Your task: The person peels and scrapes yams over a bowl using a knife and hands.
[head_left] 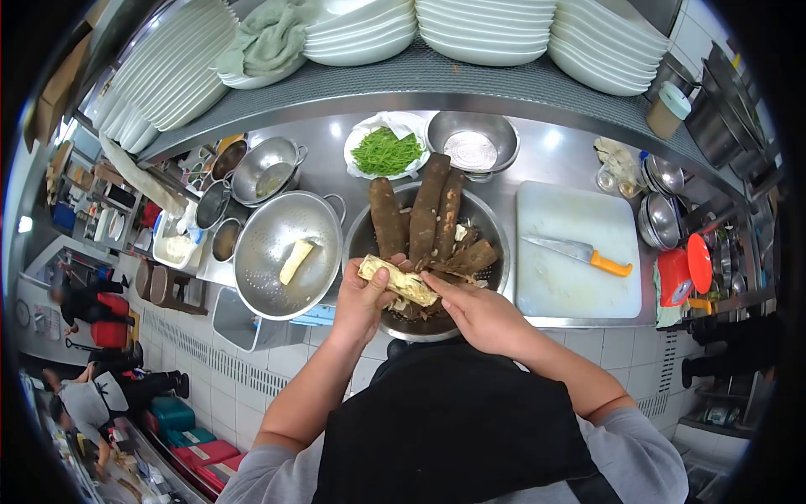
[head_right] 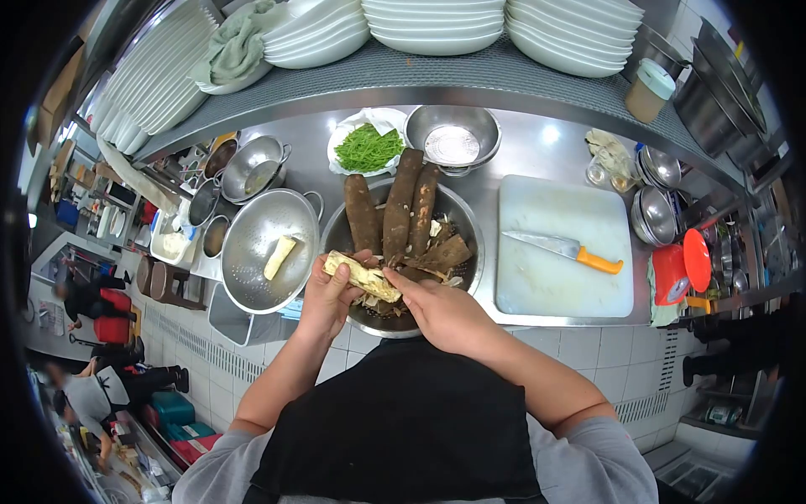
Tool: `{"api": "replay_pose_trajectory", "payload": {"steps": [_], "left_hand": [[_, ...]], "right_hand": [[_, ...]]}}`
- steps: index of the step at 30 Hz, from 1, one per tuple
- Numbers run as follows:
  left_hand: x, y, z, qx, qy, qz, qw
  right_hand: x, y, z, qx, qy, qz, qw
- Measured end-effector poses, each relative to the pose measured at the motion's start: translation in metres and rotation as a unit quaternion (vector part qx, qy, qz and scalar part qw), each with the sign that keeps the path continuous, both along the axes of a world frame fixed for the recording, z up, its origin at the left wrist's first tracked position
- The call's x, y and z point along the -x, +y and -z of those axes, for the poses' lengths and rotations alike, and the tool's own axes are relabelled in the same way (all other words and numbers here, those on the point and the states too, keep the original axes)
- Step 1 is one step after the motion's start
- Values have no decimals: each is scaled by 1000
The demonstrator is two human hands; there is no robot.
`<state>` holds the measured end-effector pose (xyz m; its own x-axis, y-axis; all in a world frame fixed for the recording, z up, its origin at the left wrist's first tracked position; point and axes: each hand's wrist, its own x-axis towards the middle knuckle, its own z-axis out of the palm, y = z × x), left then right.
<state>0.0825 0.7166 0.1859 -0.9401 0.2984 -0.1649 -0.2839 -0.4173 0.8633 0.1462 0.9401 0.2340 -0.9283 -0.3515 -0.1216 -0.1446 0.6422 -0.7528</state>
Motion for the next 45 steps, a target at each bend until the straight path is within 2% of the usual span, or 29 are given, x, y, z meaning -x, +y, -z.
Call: {"api": "replay_pose_trajectory", "payload": {"steps": [6, 22, 26, 31, 36, 37, 38, 40, 41, 42, 44, 45], "left_hand": [[-1, 15, -7, 4, -13, -13, 1000], [1, 23, -13, 39, -7, -45, 998], [0, 27, -12, 24, -16, -63, 998], [-3, 31, -14, 76, -9, -81, 994], [2, 22, -9, 88, -16, -35, 995], [4, 19, -8, 95, -22, -12, 995], [4, 17, -9, 95, -23, -10, 995], [5, 12, -10, 85, -28, 23, 996], [6, 9, -9, 85, -29, 25, 996], [8, 6, -7, 71, -32, 45, 996], [11, 2, -3, 56, -35, 64, 996], [12, 1, 0, 37, -35, 72, 996]], "right_hand": [[2, -3, 17, 39, 61, 31, 997], [4, -5, 15, 43, 76, 54, 995], [4, -12, 6, 19, 51, 76, 996], [9, -12, 18, 41, 43, 82, 995], [25, -4, 23, 107, -75, 41, 991], [27, -3, 42, 143, 35, 21, 989], [31, 2, 40, 143, 34, 23, 989], [51, 18, 32, 153, -169, -54, 972], [58, 21, 33, 209, -280, -58, 935], [60, 26, 29, 210, -281, -57, 935], [62, 30, 2, 218, -397, -42, 891], [64, 30, 7, 224, -402, -50, 886]]}}
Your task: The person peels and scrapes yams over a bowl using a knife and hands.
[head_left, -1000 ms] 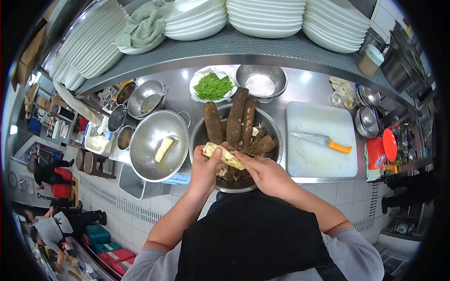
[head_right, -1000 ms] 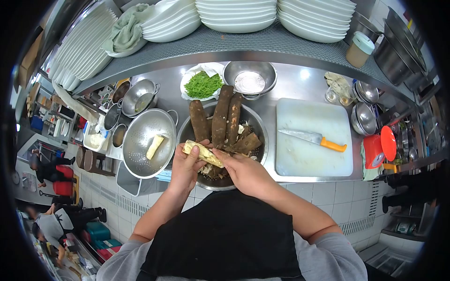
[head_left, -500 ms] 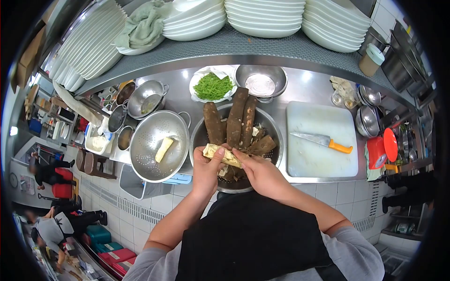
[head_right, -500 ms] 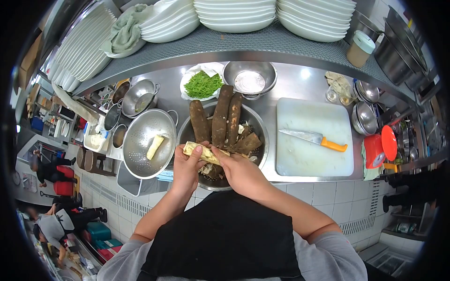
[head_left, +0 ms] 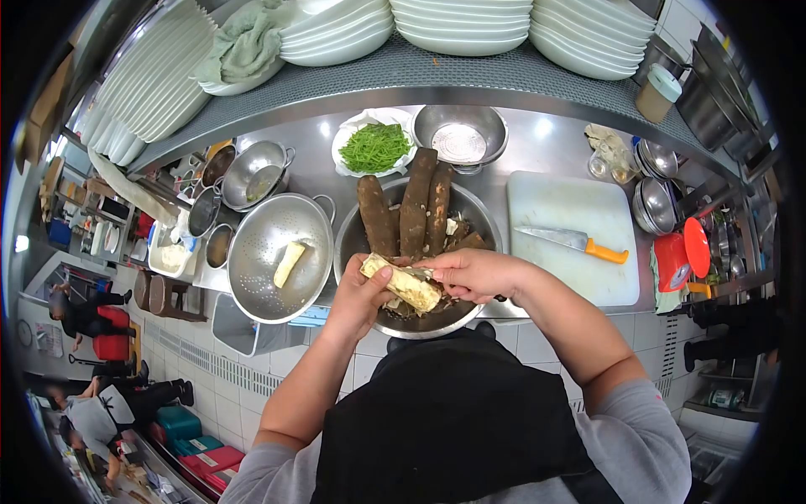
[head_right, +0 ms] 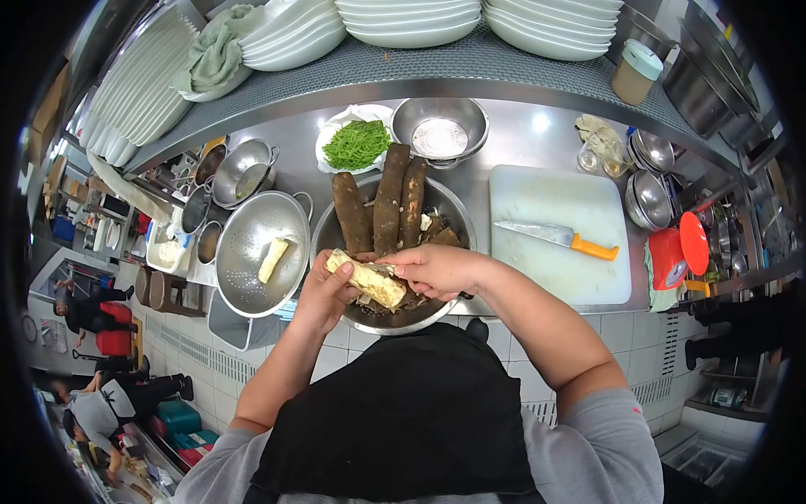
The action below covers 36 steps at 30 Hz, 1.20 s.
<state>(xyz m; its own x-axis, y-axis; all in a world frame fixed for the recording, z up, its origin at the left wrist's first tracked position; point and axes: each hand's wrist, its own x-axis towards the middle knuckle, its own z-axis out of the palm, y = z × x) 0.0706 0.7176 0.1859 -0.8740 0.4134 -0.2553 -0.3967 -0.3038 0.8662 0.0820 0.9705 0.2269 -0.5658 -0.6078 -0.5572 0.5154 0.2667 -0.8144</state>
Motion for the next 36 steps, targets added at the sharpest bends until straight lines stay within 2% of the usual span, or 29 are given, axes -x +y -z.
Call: {"api": "replay_pose_trajectory", "payload": {"steps": [4, 6, 7, 8, 9, 10, 13, 20, 22, 26, 31, 35, 36], "left_hand": [[-2, -2, 1, -38, -12, -1, 999], [-3, -2, -1, -38, -16, -20, 999], [-5, -2, -2, -37, -21, -36, 998], [-5, -2, -2, -37, -21, -39, 998], [-4, -2, -3, -36, -17, -53, 998], [-3, -2, -3, -37, -13, -67, 997], [-4, 0, -7, -17, 16, -72, 997], [-5, 8, -11, -15, 24, -68, 997], [-7, 9, -13, 23, 44, -61, 997], [-5, 10, -14, 15, 45, -55, 997], [-4, 12, -8, 50, 54, -65, 995], [0, 4, -5, 53, 46, -57, 996], [2, 0, -6, 64, 37, -32, 997]], "right_hand": [[0, -3, 6, 29, -34, 5, 999], [-9, -13, 19, -35, 174, 5, 984], [-19, -17, 22, -34, 174, 2, 984], [-31, -22, 24, -101, 313, 30, 944], [-38, -24, 25, -165, 446, 57, 878], [-43, -25, 8, -192, 382, 34, 903], [-52, -28, -4, -240, 346, 34, 906], [-57, -27, 5, -226, 402, 80, 884], [-58, -28, -3, -276, 385, 49, 879], [-59, -33, 11, -278, 404, 69, 869], [-52, -42, 12, -257, 373, 94, 887], [-32, -32, 25, -223, 339, 70, 911], [-21, -22, 38, -137, 368, 37, 919]]}}
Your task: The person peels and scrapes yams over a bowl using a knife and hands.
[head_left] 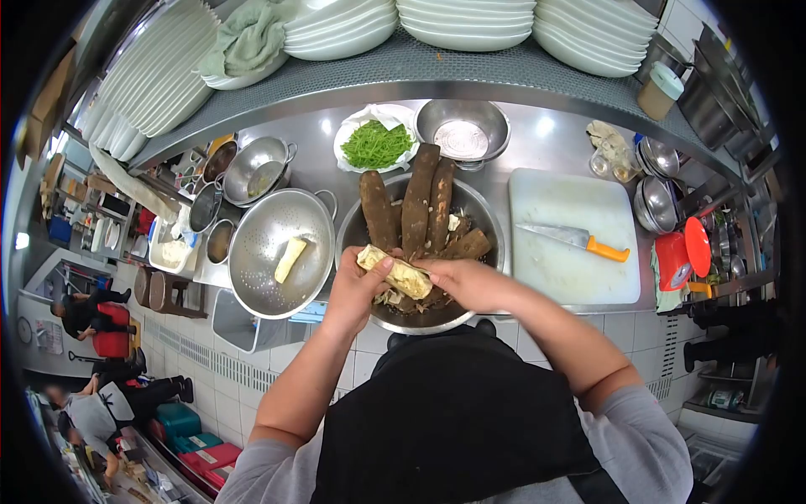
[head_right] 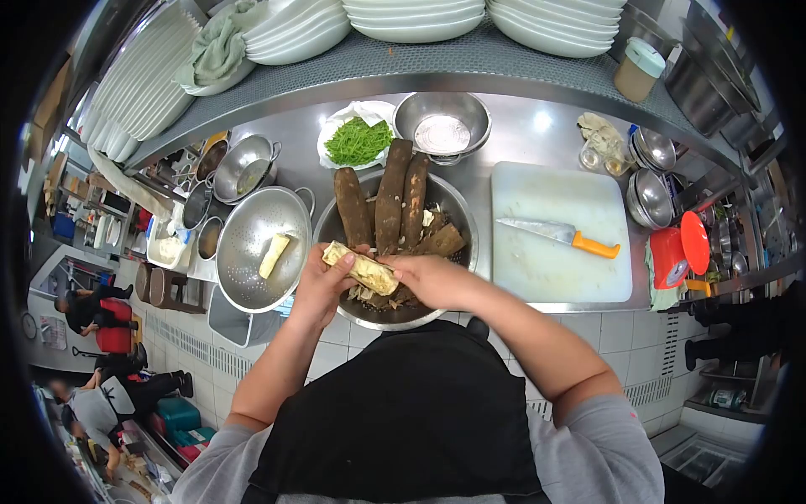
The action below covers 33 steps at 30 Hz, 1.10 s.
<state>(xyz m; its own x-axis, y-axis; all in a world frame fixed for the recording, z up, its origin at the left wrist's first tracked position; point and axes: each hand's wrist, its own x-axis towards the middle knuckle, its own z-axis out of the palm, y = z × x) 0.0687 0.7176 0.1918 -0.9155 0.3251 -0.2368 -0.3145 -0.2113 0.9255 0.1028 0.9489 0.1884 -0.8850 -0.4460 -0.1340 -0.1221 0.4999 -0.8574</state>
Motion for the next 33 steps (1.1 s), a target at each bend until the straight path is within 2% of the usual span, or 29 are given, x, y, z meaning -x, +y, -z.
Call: {"api": "replay_pose_trajectory", "payload": {"steps": [1, 2, 3, 4, 5, 6, 7, 9, 10, 11, 13, 17, 20, 22, 26, 28, 29, 30, 31, 33], "left_hand": [[1, -4, -1, 12, -11, 25, 1000], [2, -7, -1, 13, -11, 26, 1000], [3, -9, 0, 1, -16, 44, 999], [4, -10, 0, -12, -21, 62, 998], [4, -10, 0, -12, -20, 61, 998], [4, -10, -1, -36, -27, 62, 997], [4, -11, -1, -61, -35, 63, 996], [3, -11, 4, -73, -44, 43, 995], [4, -11, 5, -85, -53, 24, 995], [3, -10, 5, -85, -53, 22, 995], [1, -6, 3, -79, -69, -15, 994], [-4, -2, 3, -53, -66, -10, 996], [-8, 5, 0, -75, -69, 6, 995], [-9, 9, -2, -59, -57, 12, 997], [-8, 5, 2, -59, -56, 12, 997], [-7, -1, 5, -88, -67, 40, 993], [-7, -3, 7, -87, -67, 40, 993], [-7, -4, 8, -96, -67, 53, 992], [-6, -5, 10, -104, -67, 65, 990], [-4, -11, 18, -115, -67, 84, 988]], "right_hand": [[10, 9, 19, 67, 23, -65, 995], [22, 8, 26, 85, 159, -104, 978], [26, 18, 30, 85, 159, -103, 978], [26, 21, -10, 49, -58, -93, 993], [25, 23, -36, 11, -271, -80, 959], [21, 21, -41, 72, -332, -46, 939], [19, 19, -40, 72, -332, -48, 939], [15, 15, -33, 83, -316, -28, 945], [7, 8, -4, 78, -81, -38, 993], [-4, -2, -7, 62, 18, -1, 998], [-16, -9, -24, -51, -3, 23, 998], [-23, -14, -26, -85, 26, 56, 994], [-25, -14, -30, -107, -11, 62, 992], [-23, -17, -11, -54, 30, 72, 995], [-15, -14, 14, 17, 27, 70, 997], [-6, -8, 39, 122, 63, 6, 991], [-3, -3, 21, 122, 63, 6, 991], [0, 6, 0, 146, -146, -3, 978], [1, 11, -15, 163, -349, -13, 923], [3, 11, -16, 190, -389, -1, 902]]}}
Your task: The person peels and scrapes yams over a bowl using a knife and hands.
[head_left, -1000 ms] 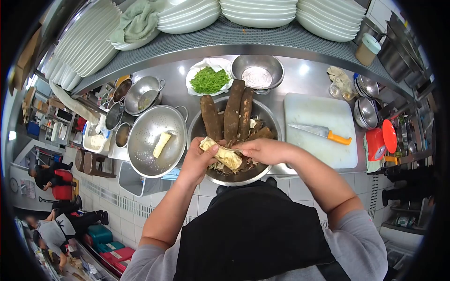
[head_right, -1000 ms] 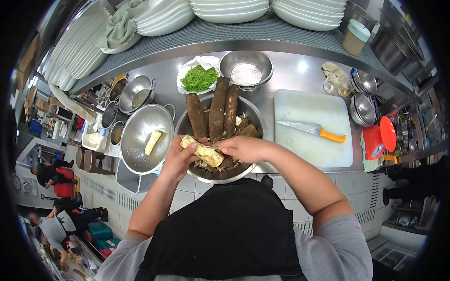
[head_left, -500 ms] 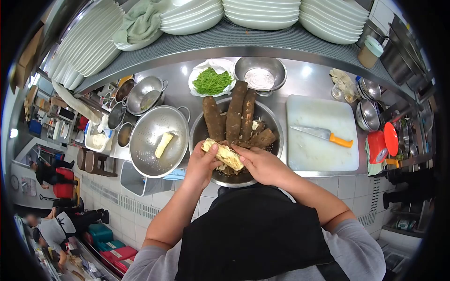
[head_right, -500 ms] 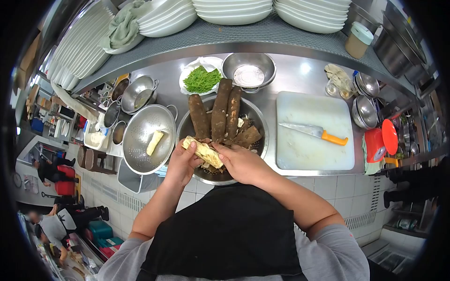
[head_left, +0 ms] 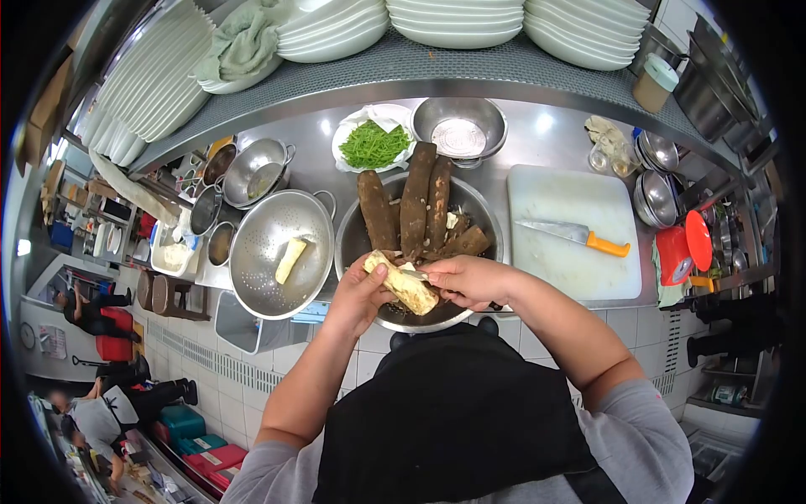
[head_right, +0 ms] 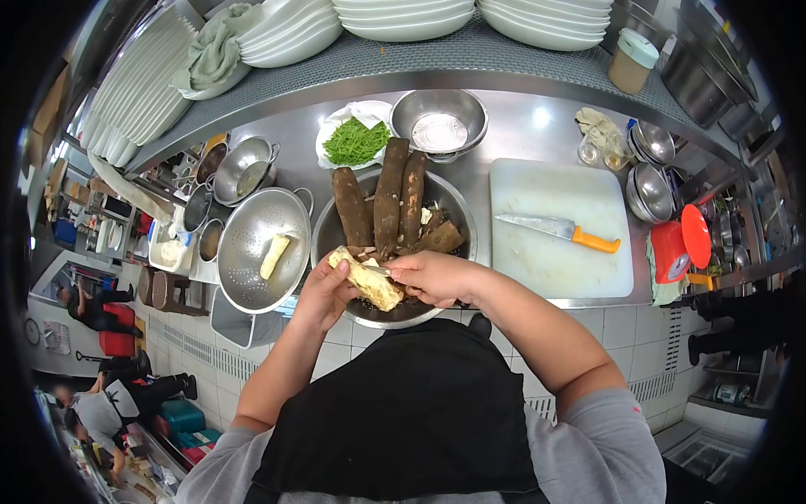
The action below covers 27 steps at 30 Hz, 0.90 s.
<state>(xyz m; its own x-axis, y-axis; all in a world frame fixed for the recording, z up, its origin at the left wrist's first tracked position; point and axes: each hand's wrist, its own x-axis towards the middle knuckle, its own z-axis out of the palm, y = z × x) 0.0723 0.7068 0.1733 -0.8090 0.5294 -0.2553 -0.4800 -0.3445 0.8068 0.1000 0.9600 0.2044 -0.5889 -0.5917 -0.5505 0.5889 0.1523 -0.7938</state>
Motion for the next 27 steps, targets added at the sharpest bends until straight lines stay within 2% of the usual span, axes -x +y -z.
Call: {"api": "replay_pose_trajectory", "payload": {"steps": [3, 5, 6, 7, 8, 9, 10, 12, 13, 19, 22, 27], "left_hand": [[0, -4, 3, -35, -3, 25, 999], [0, -4, 2, -58, -7, 29, 998], [0, -3, 0, -68, -9, 17, 997], [-1, -2, -1, -79, -11, 4, 997], [-1, -1, -2, -79, -10, 0, 997], [-1, 0, -3, -57, -4, -14, 998], [-1, 2, -4, -35, 2, -27, 999], [-3, 7, -8, -16, 4, -41, 999], [-4, 9, -9, 7, 15, -60, 998], [-11, 23, -19, 53, 53, -112, 991], [-13, 27, -20, 43, 52, -117, 991], [-17, 31, -22, 19, 46, -107, 993]], "right_hand": [[1, 0, 0, 26, -22, -20, 999], [-8, -7, -1, 36, -32, 28, 998], [-10, -10, 11, -12, 60, 5, 998], [-16, -18, 33, -74, 278, 43, 957], [-23, -28, 35, -131, 481, 79, 863], [-32, -24, 31, -199, 465, 73, 860], [-37, -25, 17, -198, 466, 71, 859], [-45, -28, -11, -299, 410, 15, 861], [-44, -29, -32, -311, 343, -25, 886], [-43, -32, -15, -318, 400, 52, 858], [-42, -31, -21, -311, 365, 43, 877], [-42, -31, -11, -284, 394, 58, 872]]}}
